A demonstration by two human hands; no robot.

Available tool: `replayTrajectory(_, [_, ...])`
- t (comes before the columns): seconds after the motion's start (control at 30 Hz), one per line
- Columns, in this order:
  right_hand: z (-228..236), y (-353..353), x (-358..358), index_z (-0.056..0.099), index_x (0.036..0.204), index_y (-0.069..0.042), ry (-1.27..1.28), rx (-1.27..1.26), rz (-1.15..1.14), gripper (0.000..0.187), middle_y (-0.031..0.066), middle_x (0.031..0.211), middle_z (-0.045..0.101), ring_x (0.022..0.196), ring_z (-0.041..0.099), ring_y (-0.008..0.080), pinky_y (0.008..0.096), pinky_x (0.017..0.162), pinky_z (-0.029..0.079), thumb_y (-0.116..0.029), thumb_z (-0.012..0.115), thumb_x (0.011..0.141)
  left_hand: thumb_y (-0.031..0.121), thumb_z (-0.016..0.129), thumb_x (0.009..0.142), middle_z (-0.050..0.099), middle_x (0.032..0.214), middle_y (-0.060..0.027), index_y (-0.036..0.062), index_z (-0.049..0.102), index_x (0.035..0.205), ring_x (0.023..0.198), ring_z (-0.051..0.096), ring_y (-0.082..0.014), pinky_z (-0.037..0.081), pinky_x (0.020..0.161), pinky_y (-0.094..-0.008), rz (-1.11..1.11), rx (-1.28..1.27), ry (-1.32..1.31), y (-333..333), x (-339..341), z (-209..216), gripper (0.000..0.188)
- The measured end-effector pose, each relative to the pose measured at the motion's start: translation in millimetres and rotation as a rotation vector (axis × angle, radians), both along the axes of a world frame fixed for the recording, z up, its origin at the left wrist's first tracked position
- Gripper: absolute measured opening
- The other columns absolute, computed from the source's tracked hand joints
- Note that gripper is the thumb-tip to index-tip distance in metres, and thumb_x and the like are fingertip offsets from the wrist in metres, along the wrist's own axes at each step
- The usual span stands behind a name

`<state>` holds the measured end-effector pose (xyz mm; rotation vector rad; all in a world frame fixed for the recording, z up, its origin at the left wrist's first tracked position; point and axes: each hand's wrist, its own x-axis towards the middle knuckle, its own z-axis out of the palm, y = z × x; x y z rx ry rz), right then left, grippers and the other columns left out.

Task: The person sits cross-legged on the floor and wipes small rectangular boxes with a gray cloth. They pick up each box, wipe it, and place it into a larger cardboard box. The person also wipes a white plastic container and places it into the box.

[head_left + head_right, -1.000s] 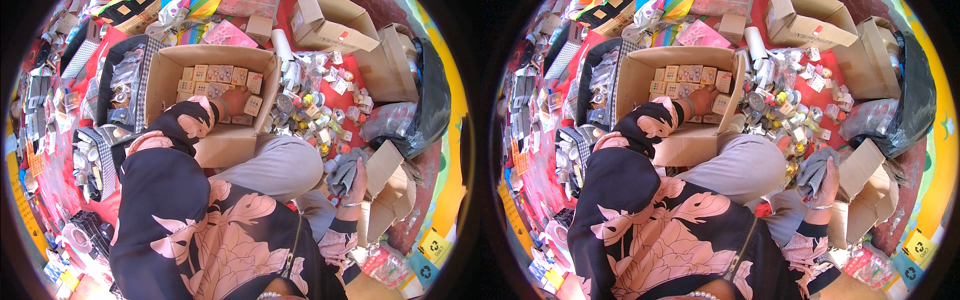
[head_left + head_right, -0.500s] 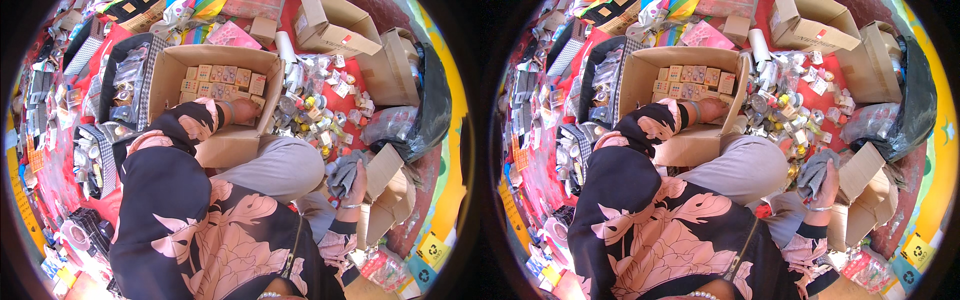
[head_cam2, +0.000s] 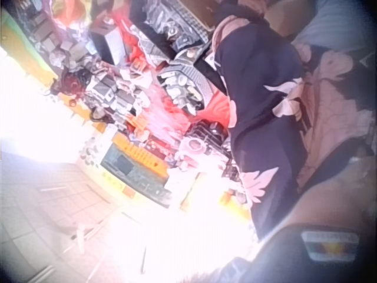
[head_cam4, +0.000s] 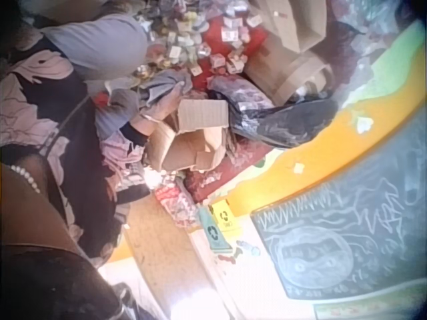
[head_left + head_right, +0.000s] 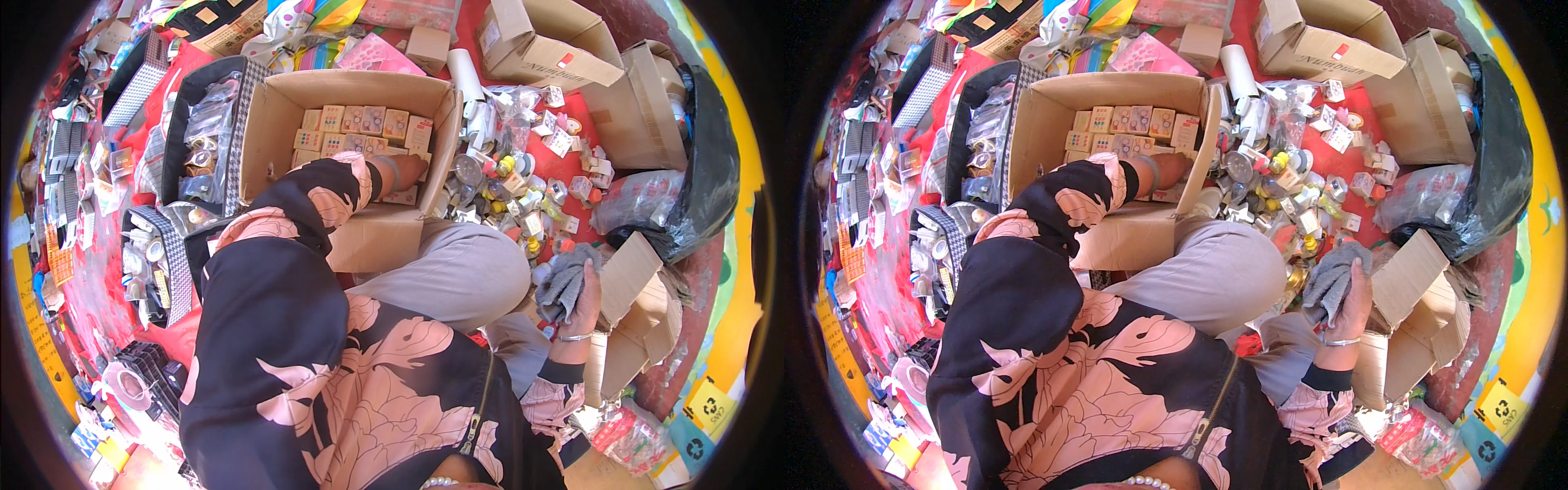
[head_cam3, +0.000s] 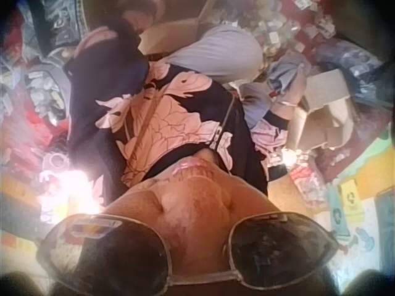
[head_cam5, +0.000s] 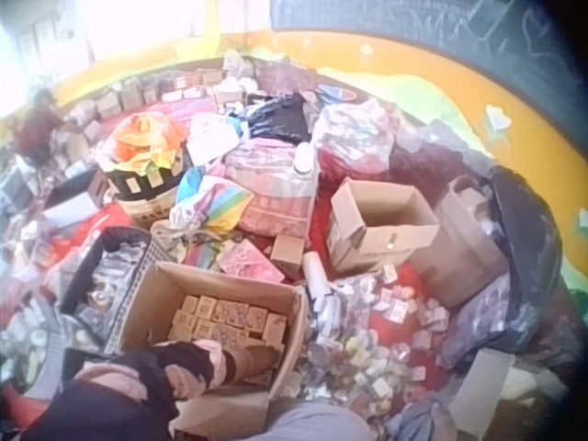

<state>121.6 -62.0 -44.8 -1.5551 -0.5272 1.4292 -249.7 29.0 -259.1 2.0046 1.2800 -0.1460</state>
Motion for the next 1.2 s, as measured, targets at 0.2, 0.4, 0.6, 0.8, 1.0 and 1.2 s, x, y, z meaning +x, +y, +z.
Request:
replayTrajectory(0.2, [1.9,-0.3,1.0,0.051,0.113,-0.001,0.029,0.045,0.024,0.031,0.0102,0.096,0.062,0.08,0.063,0.0216,0.0321,0.07,0.052,-0.023,0.052,0.092,0.006,0.059,0.077,0.061,0.104,-0.0246,0.0021,0.058,0.109,0.098,0.059,-0.0393,0.047,0.083,-0.0433,-0.05,0.042,0.017,2.3,1.8,-0.3,0.032])
replayTrajectory(0.4, [-7.8,-0.4,6.7,0.049,0.117,-0.002,-0.06,0.151,0.075,0.031,0.0095,0.097,0.061,0.085,0.061,0.0194,0.0311,0.075,0.051,-0.014,0.053,0.089,0.03,0.059,0.081,0.063,0.099,-0.0223,0.0014,0.06,0.103,0.094,0.06,-0.0394,0.046,0.082,-0.0445,-0.061,-0.013,0.063,14.2,-30.0,36.9,0.036])
replayTrajectory(0.6, [-1.2,10.7,8.6,0.057,0.113,0.0,-0.339,0.248,0.152,0.034,0.0072,0.096,0.062,0.084,0.06,0.018,0.0299,0.077,0.049,-0.007,0.053,0.08,0.029,0.056,0.082,0.065,0.092,-0.0209,0.0016,0.067,0.083,0.086,0.062,-0.0365,0.049,0.077,-0.0447,0.482,0.37,0.087,-17.8,-145.3,150.8,0.03])
replayTrajectory(0.8, [43.9,95.0,-114.0,0.064,0.088,0.006,-0.876,0.252,0.877,0.049,0.0102,0.079,0.064,0.073,0.059,0.0161,0.0283,0.066,0.045,-0.042,0.055,0.085,0.05,0.06,0.078,0.062,0.1,-0.0224,-0.0032,0.061,0.099,0.096,0.06,-0.0348,0.047,0.085,-0.0419,0.968,0.385,0.397,-93.6,-241.5,181.1,0.057])
replayTrajectory(1.0, [-42.3,135.0,-210.1,0.066,0.091,0.006,-1.395,0.151,1.507,0.074,0.0284,0.099,0.061,0.097,0.058,0.0413,0.0412,0.087,0.044,-0.065,0.046,0.078,0.038,0.056,0.079,0.061,0.105,-0.0252,-0.0043,0.065,0.097,0.099,0.059,-0.0376,0.046,0.089,-0.0427,0.932,0.079,0.244,-93.1,-256.6,126.4,0.047])
replayTrajectory(1.2, [-89.9,133.0,-227.3,0.063,0.101,0.007,-1.33,0.051,1.272,0.054,0.0317,0.103,0.059,0.102,0.057,0.0418,0.0423,0.091,0.043,-0.04,0.052,0.076,0.025,0.053,0.078,0.062,0.097,-0.0273,-0.0042,0.065,0.09,0.095,0.059,-0.0404,0.047,0.086,-0.0443,0.968,0.218,0.16,-117.4,-257.8,109.8,0.034])
